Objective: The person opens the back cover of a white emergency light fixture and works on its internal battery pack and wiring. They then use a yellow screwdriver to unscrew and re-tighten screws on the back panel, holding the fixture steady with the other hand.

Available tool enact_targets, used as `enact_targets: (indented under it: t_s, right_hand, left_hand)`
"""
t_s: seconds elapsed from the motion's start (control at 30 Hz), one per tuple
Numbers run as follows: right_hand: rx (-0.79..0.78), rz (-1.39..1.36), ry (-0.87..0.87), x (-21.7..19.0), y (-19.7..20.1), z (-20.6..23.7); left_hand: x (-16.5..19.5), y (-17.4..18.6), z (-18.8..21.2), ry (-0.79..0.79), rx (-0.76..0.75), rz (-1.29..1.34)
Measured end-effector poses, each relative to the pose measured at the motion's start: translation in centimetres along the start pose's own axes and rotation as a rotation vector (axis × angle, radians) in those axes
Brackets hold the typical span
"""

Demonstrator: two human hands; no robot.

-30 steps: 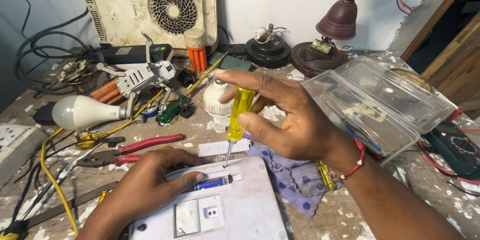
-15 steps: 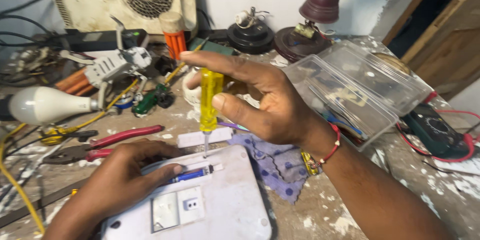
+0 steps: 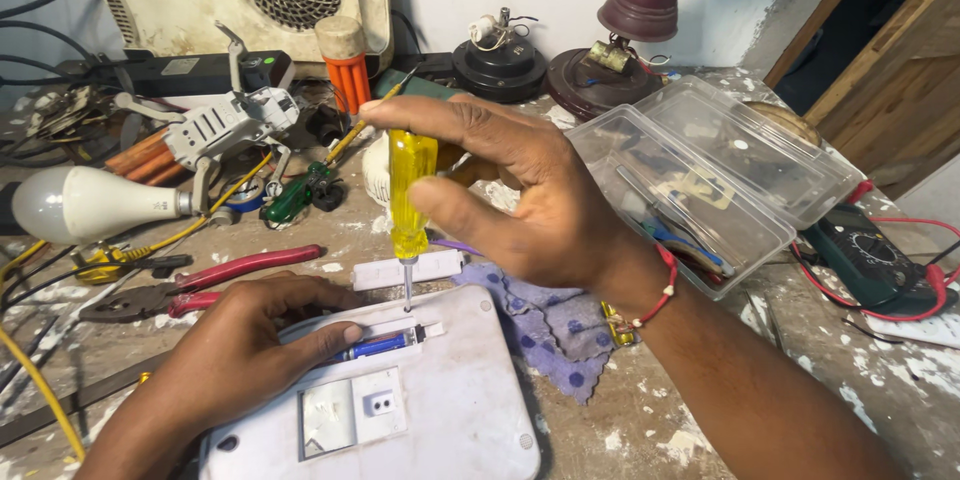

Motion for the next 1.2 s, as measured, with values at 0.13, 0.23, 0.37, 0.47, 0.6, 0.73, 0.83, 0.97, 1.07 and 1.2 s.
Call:
enact_targets:
  t_s: [0.13,0.23,0.37,0.47,0.6,0.73,0.83,0.97,1.07,1.2]
  right_hand:
    - [-0.007,-0.022,0.063,-0.1,0.1,0.1]
    - [0.027,-0.065,-0.024,0.6,0.1,0.4]
    - [0.047,-0.070,0.112,1.3,-0.3,0.5]
    - [0.068,-0.049,0.109,1.5,-0.4,0.3]
    - [0.044,-0.072,0.026,0.9,-0.2,0.1]
    - [0.033,-0.123,-0.031,1.0,-0.4,0.1]
    - [0.047,-0.036,0.061,1.3,-0.3,0.4]
    - [0.075,-0.021,0.089,2.1,-0.2,0.5]
    - [0.072,-0.005,0.107,2.1,-0.3,0.5]
    - [0.017,0.013,0.095,1.4,-0.1,0.2]
  left_hand:
    - [0.7,0.1,0.2,-0.027,0.022,-0.002]
    - [0.8,0.2,0.2,-0.089,0.024,0.044]
    - [0.8,0.3,0.3,-0.079,0.022,0.048]
    - [1.0,0.3,0.3,-0.115,0.005,0.054]
    - [1.3,0.4,0.4,-0.114,-0.004,0.062]
    - [1.6,0.6,0.5,-0.132,-0.001,0.048]
    - [1.6,0.6,0.5,-0.068,0.001,0.035]
    - [1.7,0.7,0.6,-0.094,0.000,0.056]
    - [1.6,0.8,0.6,-0.092,0.000,0.034]
    - [1.6,0.8,0.6,-0.104,-0.001,0.028]
Point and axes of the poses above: each hand's wrist, its own z-axis away from the middle knuckle, its own y-axis out of the back of the hand, x = y × z, the point moved 2 cm from there along -z, towards the middle knuckle, and after that the axes turned 4 degrees about z, right-handed, at the moved point
